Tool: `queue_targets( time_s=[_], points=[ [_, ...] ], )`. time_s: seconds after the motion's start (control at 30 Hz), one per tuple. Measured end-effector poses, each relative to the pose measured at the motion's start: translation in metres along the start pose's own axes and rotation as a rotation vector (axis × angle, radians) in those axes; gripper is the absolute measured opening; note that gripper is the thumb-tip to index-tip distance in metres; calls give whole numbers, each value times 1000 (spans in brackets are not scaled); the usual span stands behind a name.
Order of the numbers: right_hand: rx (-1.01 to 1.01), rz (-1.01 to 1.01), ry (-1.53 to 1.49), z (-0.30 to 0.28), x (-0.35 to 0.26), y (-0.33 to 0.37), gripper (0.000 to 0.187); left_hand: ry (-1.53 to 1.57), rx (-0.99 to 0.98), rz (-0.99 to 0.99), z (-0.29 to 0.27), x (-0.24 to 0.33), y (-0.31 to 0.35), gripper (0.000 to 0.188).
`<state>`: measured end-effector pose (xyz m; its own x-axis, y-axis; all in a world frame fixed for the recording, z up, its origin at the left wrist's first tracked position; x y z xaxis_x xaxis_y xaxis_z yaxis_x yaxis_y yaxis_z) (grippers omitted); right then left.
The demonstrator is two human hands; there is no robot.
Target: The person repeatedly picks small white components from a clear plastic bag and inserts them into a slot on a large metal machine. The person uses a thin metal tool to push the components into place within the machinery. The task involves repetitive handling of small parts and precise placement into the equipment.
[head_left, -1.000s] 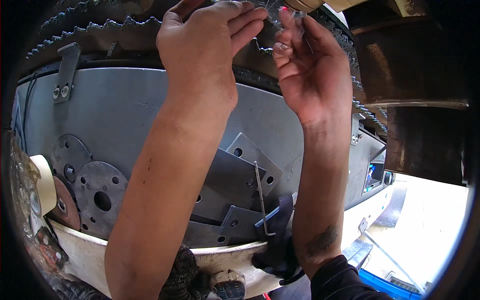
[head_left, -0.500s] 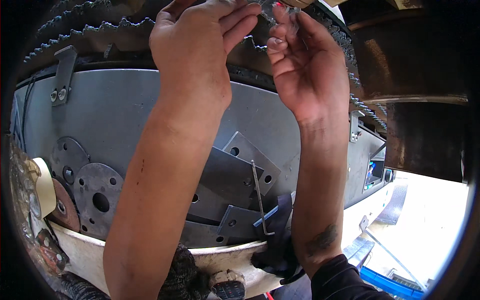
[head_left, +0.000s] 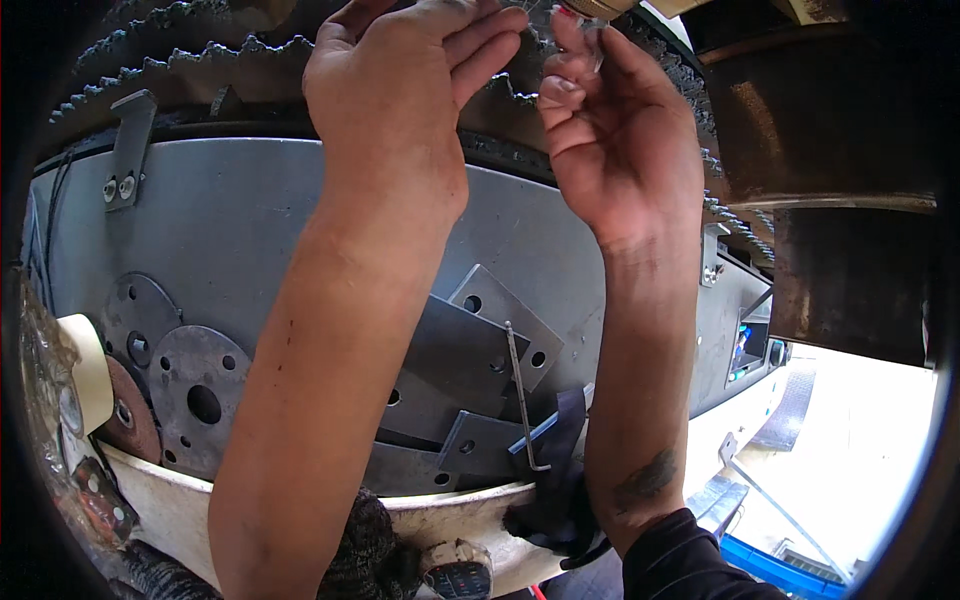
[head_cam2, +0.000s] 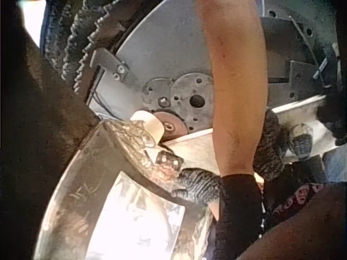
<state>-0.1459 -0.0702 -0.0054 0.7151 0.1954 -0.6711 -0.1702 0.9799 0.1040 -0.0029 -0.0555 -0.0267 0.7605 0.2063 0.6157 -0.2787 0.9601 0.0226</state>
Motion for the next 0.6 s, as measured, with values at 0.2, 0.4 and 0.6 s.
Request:
queue_targets(
  time_s=[0.2, 0.4, 0.6],
  points=[
    [-24, 71, -106, 4, -6, 4, 20, 8, -21, 20, -1, 1, 0, 13],
    [-29, 91, -282, 6, -2, 8, 27, 10, -12, -11, -2, -1, -1, 13],
    [-27, 132, -332, 19, -2, 16, 33, 17, -49, -2, -5, 1, -3, 14]
  ],
)
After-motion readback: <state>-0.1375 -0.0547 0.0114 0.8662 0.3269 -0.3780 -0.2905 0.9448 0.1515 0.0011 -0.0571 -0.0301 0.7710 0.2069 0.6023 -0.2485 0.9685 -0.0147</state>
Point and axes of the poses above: each hand's wrist, its own y-axis away from the middle knuckle, its own z-axis out of the palm, x = y × z, the point moved 6 cm from there along -y, towards the middle knuckle, and after that the axes turned 4 degrees about -x, right-handed, at the moved point
